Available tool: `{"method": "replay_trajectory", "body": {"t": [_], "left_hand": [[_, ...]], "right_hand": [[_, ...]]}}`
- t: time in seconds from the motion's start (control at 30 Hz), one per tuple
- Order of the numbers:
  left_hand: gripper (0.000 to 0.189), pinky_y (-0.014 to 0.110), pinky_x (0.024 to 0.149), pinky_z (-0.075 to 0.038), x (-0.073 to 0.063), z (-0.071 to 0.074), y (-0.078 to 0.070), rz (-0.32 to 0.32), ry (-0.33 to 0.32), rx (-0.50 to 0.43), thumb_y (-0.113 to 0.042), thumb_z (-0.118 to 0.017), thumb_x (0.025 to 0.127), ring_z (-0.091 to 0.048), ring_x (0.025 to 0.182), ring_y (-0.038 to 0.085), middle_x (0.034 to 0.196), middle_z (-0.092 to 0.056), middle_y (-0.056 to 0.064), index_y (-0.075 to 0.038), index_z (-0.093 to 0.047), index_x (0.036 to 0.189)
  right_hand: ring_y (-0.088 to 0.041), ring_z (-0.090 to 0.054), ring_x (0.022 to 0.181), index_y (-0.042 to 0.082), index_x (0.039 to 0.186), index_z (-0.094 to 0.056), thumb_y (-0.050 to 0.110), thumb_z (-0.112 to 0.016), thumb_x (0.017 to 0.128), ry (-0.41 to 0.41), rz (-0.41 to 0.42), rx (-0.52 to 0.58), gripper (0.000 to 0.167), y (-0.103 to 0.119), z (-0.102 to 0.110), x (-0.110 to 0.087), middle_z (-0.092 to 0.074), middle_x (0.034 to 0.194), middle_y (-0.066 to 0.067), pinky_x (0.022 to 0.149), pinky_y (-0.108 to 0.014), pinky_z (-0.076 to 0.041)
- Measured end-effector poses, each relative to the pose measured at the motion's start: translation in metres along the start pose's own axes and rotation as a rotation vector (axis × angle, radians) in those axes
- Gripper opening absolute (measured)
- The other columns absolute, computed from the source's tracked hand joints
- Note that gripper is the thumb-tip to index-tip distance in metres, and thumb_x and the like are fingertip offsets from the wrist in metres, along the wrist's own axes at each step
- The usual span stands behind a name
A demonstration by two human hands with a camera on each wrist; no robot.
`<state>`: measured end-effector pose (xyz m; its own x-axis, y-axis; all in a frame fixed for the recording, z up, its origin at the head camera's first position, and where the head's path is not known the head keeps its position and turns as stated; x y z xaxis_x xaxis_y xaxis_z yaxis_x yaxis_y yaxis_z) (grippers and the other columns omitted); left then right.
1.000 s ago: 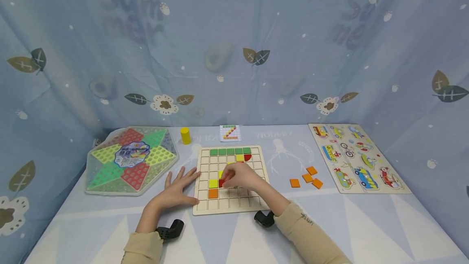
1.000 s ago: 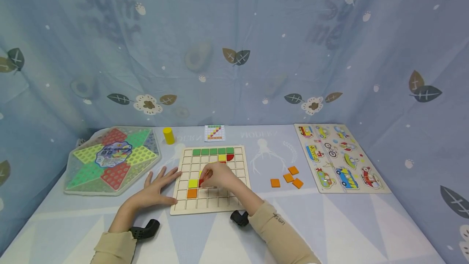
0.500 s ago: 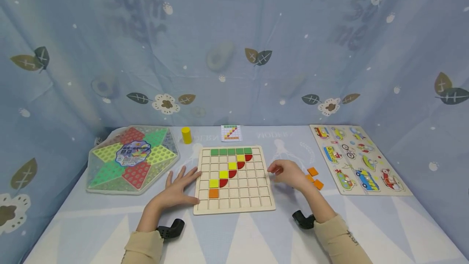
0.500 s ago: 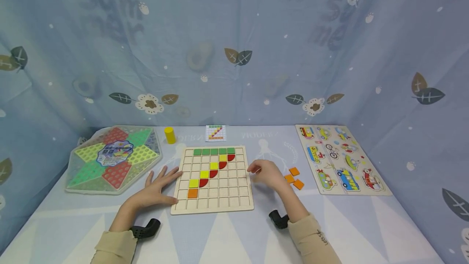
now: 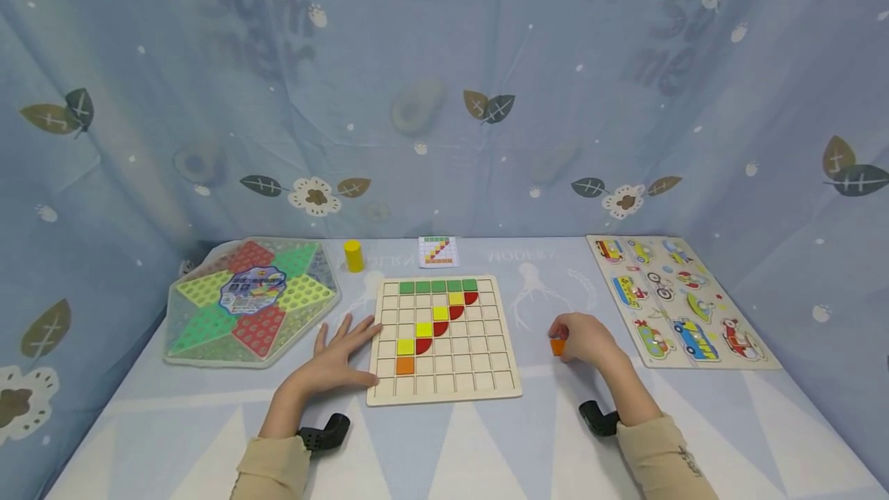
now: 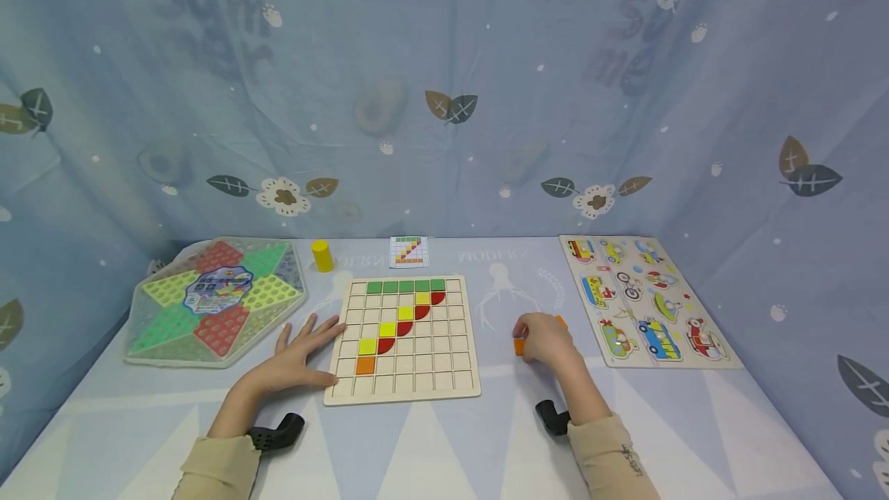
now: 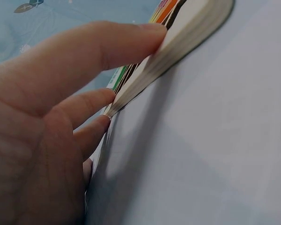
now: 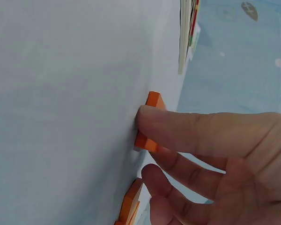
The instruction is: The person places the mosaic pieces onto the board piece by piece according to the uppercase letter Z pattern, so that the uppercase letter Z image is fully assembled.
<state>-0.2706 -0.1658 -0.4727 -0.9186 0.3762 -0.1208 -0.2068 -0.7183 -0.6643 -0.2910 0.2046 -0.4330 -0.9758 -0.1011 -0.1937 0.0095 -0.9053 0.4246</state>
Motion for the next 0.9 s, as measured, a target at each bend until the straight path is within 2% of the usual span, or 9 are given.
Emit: {"method": "replay_trajectory", "body": {"t": [0.13,0.27,0.4,0.53,0.77,0.9], "left_hand": [[0.09,0.057,0.103,0.021,0.0,0.0,-0.001,0.001,0.0,-0.001,-0.037,-0.076,0.066,0.005,0.14,0.039,0.153,-0.019,0.01,-0.013,-0.036,0.143],[0.09,0.057,0.104,0.021,0.0,0.0,-0.002,0.003,-0.001,-0.003,-0.036,-0.076,0.066,0.004,0.14,0.039,0.153,-0.02,0.01,-0.014,-0.036,0.143],[0.09,0.057,0.104,0.021,0.001,0.001,-0.002,-0.002,-0.002,-0.002,-0.036,-0.076,0.066,0.004,0.14,0.039,0.153,-0.02,0.01,-0.013,-0.036,0.143],[0.089,0.056,0.104,0.02,0.001,0.0,-0.002,-0.004,-0.006,0.002,-0.036,-0.076,0.066,0.004,0.14,0.039,0.153,-0.02,0.009,-0.013,-0.037,0.143],[0.088,0.058,0.103,0.02,-0.001,0.001,-0.005,-0.015,-0.009,0.005,-0.033,-0.076,0.067,0.004,0.14,0.04,0.153,-0.021,0.011,-0.012,-0.038,0.142],[0.088,0.058,0.103,0.02,-0.002,0.002,-0.006,-0.015,-0.007,0.012,-0.035,-0.076,0.067,0.004,0.139,0.04,0.153,-0.021,0.011,-0.012,-0.037,0.143]], "right_hand": [[-0.018,-0.048,0.064,0.006,0.084,-0.059,-0.001,-0.078,0.064,-0.052,0.025,0.043,0.028,0.009,0.002,0.007,-0.055,0.074,-0.004,0.056,-0.03,-0.041],[-0.017,-0.048,0.061,0.006,0.089,-0.057,0.002,-0.08,0.065,-0.082,0.065,0.186,0.034,0.034,0.001,0.015,-0.054,0.071,-0.004,0.055,-0.027,-0.04],[-0.016,-0.048,0.064,0.006,0.087,-0.062,0.002,-0.079,0.067,-0.046,0.134,0.339,0.027,0.069,-0.013,0.02,-0.053,0.072,-0.003,0.056,-0.026,-0.041],[-0.016,-0.05,0.069,0.009,0.082,-0.066,0.005,-0.077,0.071,0.022,0.209,0.43,0.016,0.101,-0.036,0.019,-0.056,0.075,-0.001,0.059,-0.026,-0.044],[-0.013,-0.053,0.067,0.011,0.081,-0.07,0.008,-0.074,0.076,0.149,0.319,0.43,0.008,0.144,-0.071,0.016,-0.06,0.07,0.003,0.058,-0.023,-0.045],[-0.01,-0.054,0.064,0.012,0.078,-0.07,0.008,-0.076,0.074,0.16,0.348,0.372,0.008,0.16,-0.08,0.016,-0.061,0.066,0.004,0.058,-0.022,-0.045]]}}
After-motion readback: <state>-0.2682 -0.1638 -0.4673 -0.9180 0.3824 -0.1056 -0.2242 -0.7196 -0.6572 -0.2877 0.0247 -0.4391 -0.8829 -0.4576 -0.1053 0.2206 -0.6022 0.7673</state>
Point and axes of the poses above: each hand's wrist, its own x-axis towards the middle knuckle, its own z-axis out of the back of the hand, y = z × x, the point moved 8 cm from there along x, towards the middle knuckle
